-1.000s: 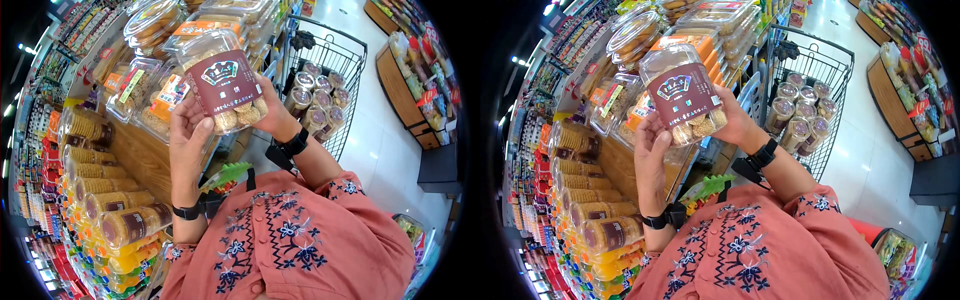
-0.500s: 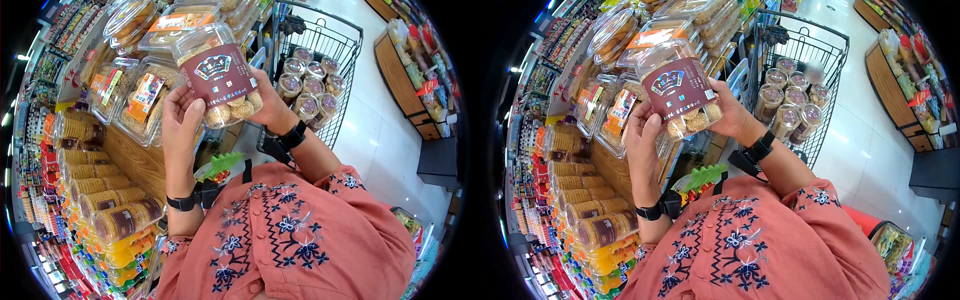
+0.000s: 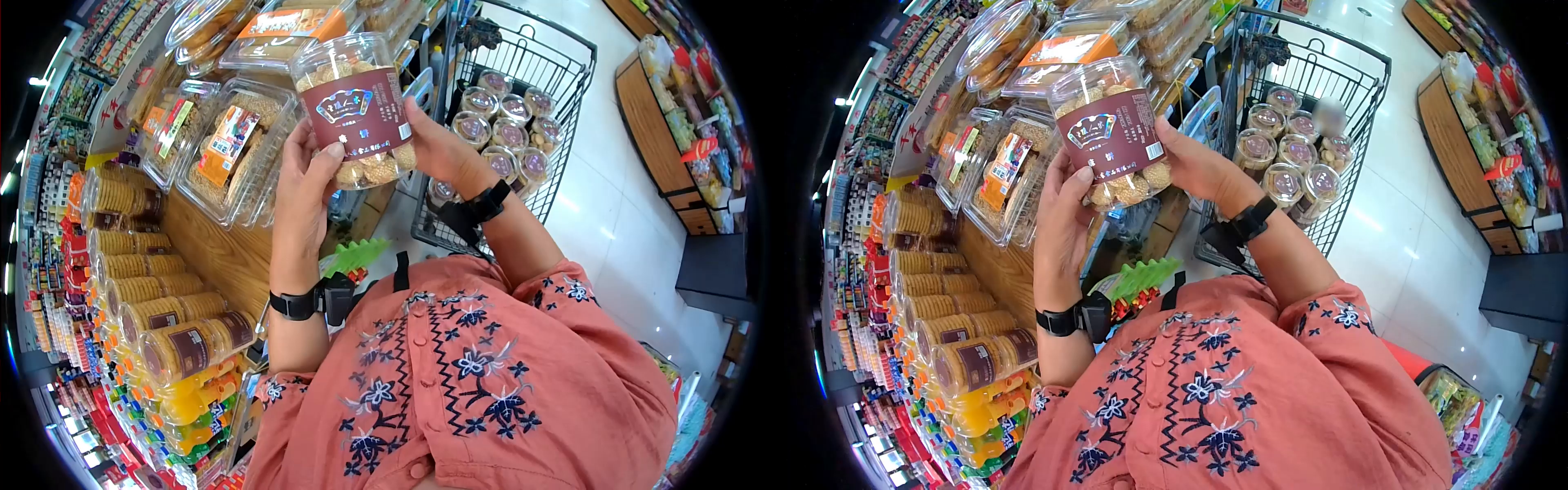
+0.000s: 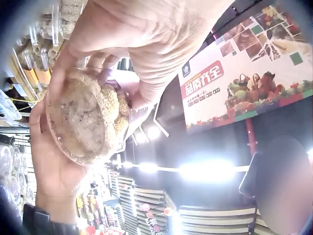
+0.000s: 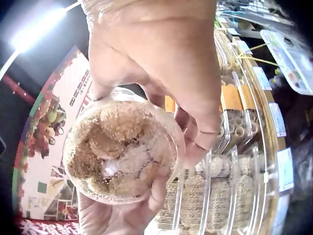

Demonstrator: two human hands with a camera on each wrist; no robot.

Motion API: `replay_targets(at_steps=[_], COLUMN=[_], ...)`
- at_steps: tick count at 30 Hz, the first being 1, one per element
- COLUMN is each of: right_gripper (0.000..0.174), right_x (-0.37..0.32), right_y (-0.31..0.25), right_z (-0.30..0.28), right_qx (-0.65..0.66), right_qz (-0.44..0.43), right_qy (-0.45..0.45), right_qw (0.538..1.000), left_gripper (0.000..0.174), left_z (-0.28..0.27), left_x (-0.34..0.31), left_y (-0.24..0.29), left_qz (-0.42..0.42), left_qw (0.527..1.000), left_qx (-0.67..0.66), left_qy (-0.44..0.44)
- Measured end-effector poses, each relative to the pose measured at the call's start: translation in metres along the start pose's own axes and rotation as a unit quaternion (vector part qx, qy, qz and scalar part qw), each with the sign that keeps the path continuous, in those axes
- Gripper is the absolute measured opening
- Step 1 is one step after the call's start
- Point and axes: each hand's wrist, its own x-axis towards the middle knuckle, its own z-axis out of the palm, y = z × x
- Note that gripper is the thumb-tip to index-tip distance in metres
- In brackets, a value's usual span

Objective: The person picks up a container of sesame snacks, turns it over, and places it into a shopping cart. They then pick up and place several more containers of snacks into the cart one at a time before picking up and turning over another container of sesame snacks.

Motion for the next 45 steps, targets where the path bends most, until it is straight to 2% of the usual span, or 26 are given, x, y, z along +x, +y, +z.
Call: replay_targets(at_steps=[3,6,12,18,23,26,32,36,45], right_gripper=[0.063,0.062,0.068,0.076,0.073,0.073,0.075,0.081,0.082], right_x=[-0.003,-0.014,-0.018,-0.022,-0.027,-0.030,-0.036,-0.038,-0.046], right_y=[-0.008,-0.025,-0.025,-0.024,-0.028,-0.026,-0.027,-0.023,-0.028], right_z=[-0.003,0.014,0.018,0.030,0.031,0.031,0.032,0.023,0.032], right_qx=[-0.157,-0.248,-0.230,-0.278,-0.282,-0.282,-0.278,-0.281,-0.298], right_qz=[0.015,0.035,0.025,0.013,0.035,0.019,0.024,0.012,-0.015], right_qy=[0.049,0.114,0.093,0.065,0.066,0.071,0.066,0.041,0.052], right_qw=[0.986,0.961,0.968,0.958,0.956,0.957,0.958,0.959,0.953], left_gripper=[0.077,0.080,0.087,0.088,0.088,0.071,0.071,0.072,0.068], left_z=[-0.006,-0.010,-0.005,-0.007,-0.005,-0.004,0.006,0.011,0.018], left_x=[-0.001,-0.001,-0.002,-0.002,-0.003,-0.005,-0.006,-0.005,-0.006], left_y=[-0.004,-0.010,-0.018,-0.025,-0.025,-0.028,-0.019,-0.021,-0.025], left_qz=[0.003,0.007,-0.003,0.001,0.000,0.018,-0.024,-0.020,-0.014], left_qw=[1.000,0.998,0.998,0.997,0.996,0.992,0.996,0.995,0.995], left_qx=[0.021,0.049,0.063,0.080,0.088,0.125,0.082,0.095,0.083], left_qy=[0.013,0.024,0.015,0.012,0.008,0.007,0.021,0.033,0.046])
